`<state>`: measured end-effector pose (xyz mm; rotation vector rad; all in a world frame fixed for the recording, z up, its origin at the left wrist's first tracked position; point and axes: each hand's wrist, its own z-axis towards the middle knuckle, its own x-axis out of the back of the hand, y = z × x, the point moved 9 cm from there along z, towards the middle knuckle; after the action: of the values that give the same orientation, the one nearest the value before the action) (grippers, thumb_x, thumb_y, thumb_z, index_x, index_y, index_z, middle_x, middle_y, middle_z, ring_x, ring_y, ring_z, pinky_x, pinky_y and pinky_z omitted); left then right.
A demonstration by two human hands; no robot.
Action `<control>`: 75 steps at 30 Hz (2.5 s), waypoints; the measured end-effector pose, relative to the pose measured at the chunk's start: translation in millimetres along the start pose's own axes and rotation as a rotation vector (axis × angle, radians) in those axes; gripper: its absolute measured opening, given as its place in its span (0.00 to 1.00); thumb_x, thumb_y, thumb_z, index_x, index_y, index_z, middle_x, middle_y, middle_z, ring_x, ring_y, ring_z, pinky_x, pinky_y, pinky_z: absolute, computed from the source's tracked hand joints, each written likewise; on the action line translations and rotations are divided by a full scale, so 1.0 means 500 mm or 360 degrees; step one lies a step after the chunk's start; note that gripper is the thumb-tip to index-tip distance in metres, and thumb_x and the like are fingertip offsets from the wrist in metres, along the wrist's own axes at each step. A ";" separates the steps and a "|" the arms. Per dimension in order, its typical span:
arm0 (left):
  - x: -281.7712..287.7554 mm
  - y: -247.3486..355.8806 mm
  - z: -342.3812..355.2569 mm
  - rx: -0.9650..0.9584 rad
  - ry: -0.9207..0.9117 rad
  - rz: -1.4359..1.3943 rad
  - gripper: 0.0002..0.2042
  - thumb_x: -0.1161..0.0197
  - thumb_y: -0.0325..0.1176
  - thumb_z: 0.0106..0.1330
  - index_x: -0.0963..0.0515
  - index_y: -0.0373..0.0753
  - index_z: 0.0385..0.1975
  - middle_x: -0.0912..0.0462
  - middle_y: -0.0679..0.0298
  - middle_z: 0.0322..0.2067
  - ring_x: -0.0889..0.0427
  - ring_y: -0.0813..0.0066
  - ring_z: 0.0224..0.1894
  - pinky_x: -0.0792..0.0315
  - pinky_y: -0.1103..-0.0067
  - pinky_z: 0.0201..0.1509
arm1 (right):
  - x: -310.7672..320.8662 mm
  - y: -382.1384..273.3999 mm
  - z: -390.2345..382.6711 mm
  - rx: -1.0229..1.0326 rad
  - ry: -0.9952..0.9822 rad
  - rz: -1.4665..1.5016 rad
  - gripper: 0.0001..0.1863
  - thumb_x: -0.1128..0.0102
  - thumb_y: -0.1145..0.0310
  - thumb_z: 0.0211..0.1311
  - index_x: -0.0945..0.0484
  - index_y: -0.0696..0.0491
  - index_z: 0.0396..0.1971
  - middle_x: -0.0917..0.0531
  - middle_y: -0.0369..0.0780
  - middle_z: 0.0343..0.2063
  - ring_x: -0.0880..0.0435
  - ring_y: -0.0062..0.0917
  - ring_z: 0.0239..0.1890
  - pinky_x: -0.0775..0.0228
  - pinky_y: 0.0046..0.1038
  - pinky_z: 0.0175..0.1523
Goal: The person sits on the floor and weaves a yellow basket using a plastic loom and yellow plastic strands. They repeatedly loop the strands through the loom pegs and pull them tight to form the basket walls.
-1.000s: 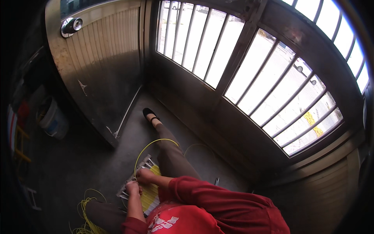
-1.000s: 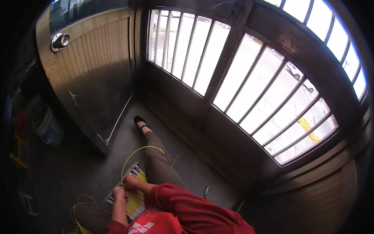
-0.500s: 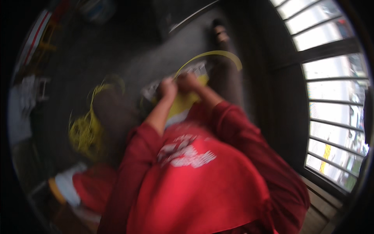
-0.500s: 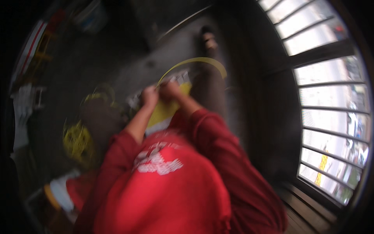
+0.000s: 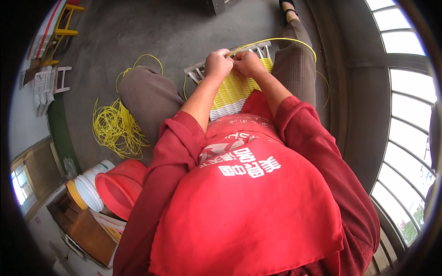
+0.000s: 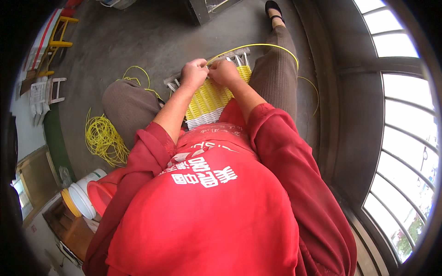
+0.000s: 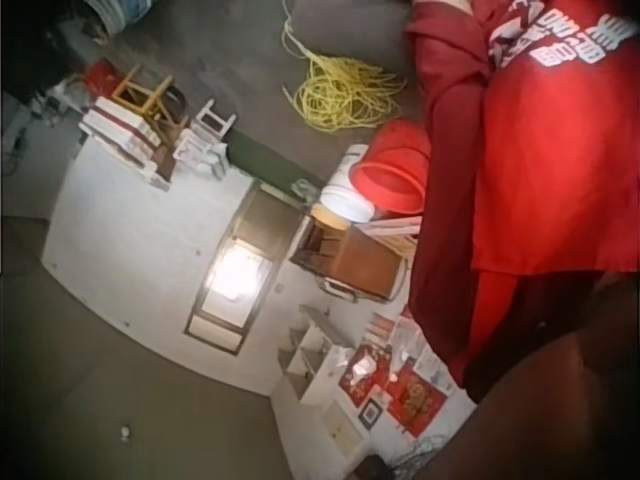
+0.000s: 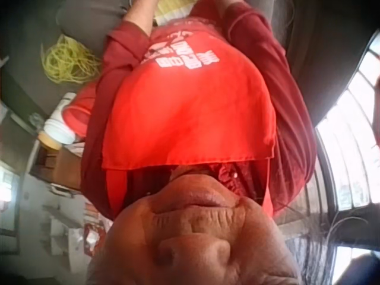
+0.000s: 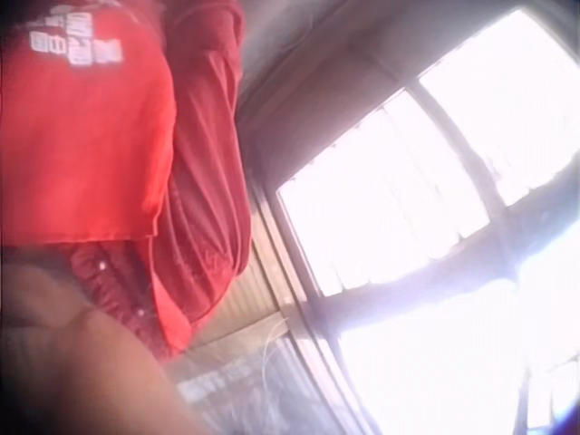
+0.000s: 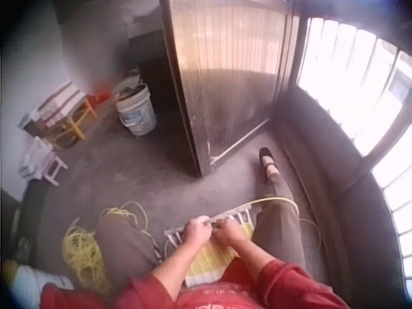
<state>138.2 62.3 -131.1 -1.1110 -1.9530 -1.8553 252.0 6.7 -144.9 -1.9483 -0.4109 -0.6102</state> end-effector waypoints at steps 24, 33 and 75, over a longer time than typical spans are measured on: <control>0.132 0.187 -0.185 -0.0841 0.0092 0.0056 0.12 0.46 0.30 0.57 0.24 0.33 0.39 0.22 0.54 0.34 0.23 0.58 0.39 0.30 0.73 0.45 | 0.479 -0.040 -0.357 0.0435 0.1125 0.1568 0.11 0.51 0.69 0.62 0.26 0.59 0.38 0.21 0.40 0.20 0.29 0.16 0.14 0.37 0.18 0.19; 0.203 0.291 -0.187 0.0074 -0.0857 -0.1778 0.22 0.47 0.47 0.65 0.31 0.32 0.46 0.26 0.64 0.19 0.31 0.77 0.18 0.34 0.79 0.26 | -0.041 -0.165 -0.302 0.0200 -0.0942 0.0209 0.14 0.50 0.63 0.58 0.25 0.60 0.25 0.21 0.47 0.19 0.21 0.34 0.24 0.31 0.34 0.35; 0.191 0.074 -0.186 -0.0024 -0.0422 -0.1261 0.20 0.46 0.43 0.66 0.31 0.34 0.51 0.23 0.58 0.44 0.25 0.74 0.44 0.31 0.79 0.47 | -0.025 -0.134 -0.234 0.0175 -0.0823 0.1762 0.11 0.51 0.62 0.65 0.26 0.55 0.32 0.21 0.35 0.26 0.26 0.14 0.18 0.35 0.13 0.24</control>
<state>65.7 7.1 -26.7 -0.6374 -2.8270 -2.1384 178.7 -69.9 -60.8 -1.8595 0.3431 0.6176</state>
